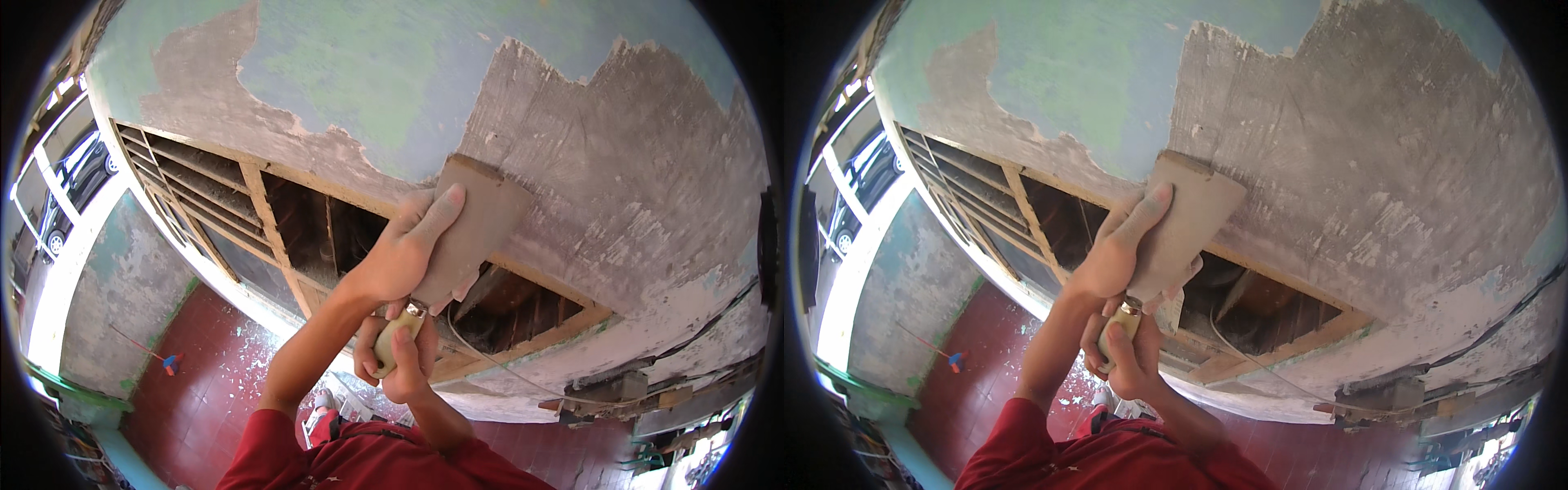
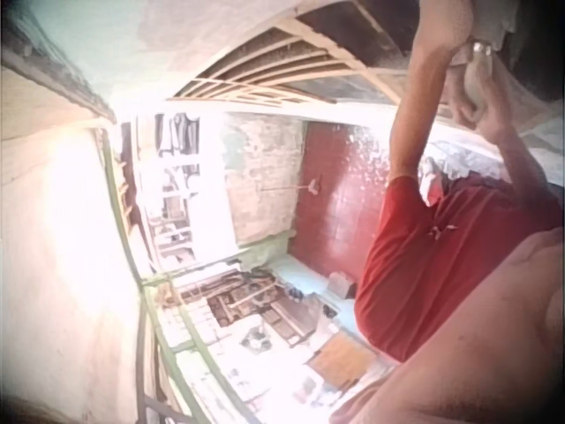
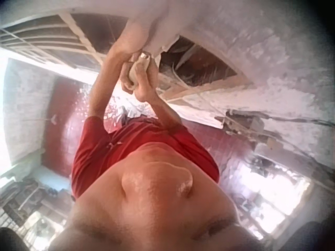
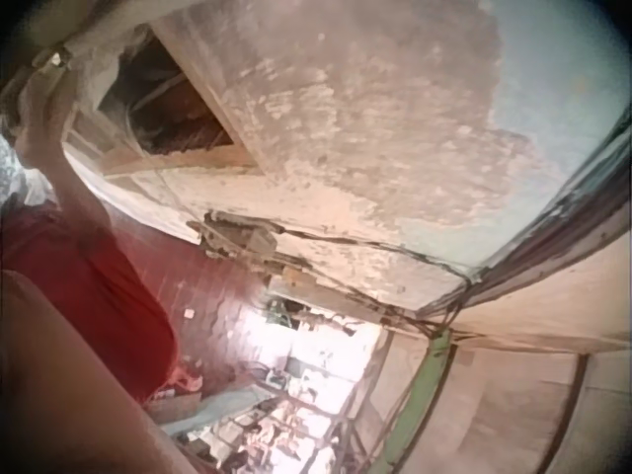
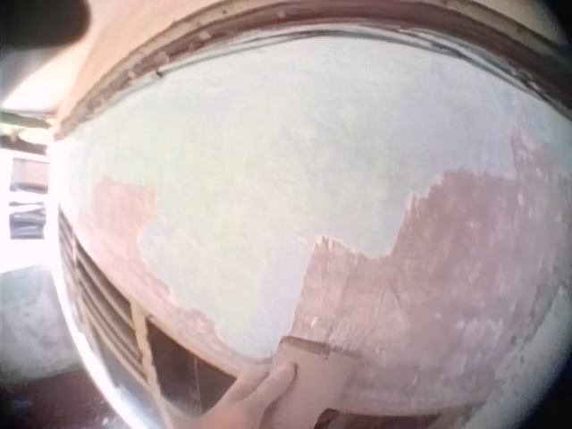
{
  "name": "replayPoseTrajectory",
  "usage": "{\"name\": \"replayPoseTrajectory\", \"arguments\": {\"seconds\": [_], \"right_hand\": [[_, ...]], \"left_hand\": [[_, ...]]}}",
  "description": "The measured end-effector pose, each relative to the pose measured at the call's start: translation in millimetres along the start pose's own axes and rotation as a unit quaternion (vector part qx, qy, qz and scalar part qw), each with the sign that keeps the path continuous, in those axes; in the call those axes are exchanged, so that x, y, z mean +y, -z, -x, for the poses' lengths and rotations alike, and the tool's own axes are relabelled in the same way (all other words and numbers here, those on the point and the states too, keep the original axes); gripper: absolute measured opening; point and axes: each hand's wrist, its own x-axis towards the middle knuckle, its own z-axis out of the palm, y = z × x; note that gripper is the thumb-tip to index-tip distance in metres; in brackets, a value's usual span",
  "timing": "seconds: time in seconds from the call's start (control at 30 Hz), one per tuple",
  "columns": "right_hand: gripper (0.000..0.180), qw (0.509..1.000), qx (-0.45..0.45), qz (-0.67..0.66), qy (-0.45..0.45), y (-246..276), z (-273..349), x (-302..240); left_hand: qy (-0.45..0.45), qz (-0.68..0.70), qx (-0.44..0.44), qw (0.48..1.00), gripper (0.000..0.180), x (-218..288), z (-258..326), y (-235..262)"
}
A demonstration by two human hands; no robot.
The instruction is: The person uses a hand scraper to remove old paint and plaster from a damaged ceiling. They repeatedly scrape the surface, clearing away loose material and exposing the underlying structure.
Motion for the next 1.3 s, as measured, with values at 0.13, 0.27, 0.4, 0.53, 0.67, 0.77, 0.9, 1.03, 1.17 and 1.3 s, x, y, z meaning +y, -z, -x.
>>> {"name": "replayPoseTrajectory", "arguments": {"seconds": [0.13,0.27,0.4,0.53,0.67,0.77,0.9,1.03,1.17,1.3], "right_hand": [[0.02,1.0,0.024,-0.014,-0.001,1,3,6],[0.02,1.0,0.029,-0.004,0.007,4,6,2],[0.02,1.0,0.02,0.011,0.0,4,5,-1],[0.021,1.0,0.024,0.009,-0.013,5,6,-3],[0.021,1.0,0.017,0.004,-0.016,2,6,-5],[0.02,0.999,0.029,0.008,-0.017,3,8,-1],[0.02,1.0,0.024,0.01,-0.009,3,3,-3],[0.021,0.999,0.037,0.011,-0.014,-2,7,-1],[0.022,0.999,0.037,0.011,-0.007,0,4,-2],[0.022,0.999,0.033,0.005,-0.006,-6,2,-1]], "left_hand": [[-0.004,0.006,-0.036,0.999,0.046,-4,3,6],[0.004,0.027,-0.012,1.0,0.046,-5,2,-4],[-0.021,0.032,-0.007,0.999,0.045,-13,0,1],[-0.016,0.012,-0.008,1.0,0.047,-12,0,-1],[-0.01,0.006,-0.02,1.0,0.047,-5,2,-2],[-0.008,0.005,-0.037,0.999,0.047,-8,2,0],[-0.014,-0.012,-0.025,1.0,0.047,-3,-1,0],[-0.02,0.002,-0.02,1.0,0.048,-9,1,2],[-0.003,-0.009,-0.044,0.999,0.049,1,0,0],[0.004,-0.056,-0.078,0.995,0.056,-2,1,13]]}}
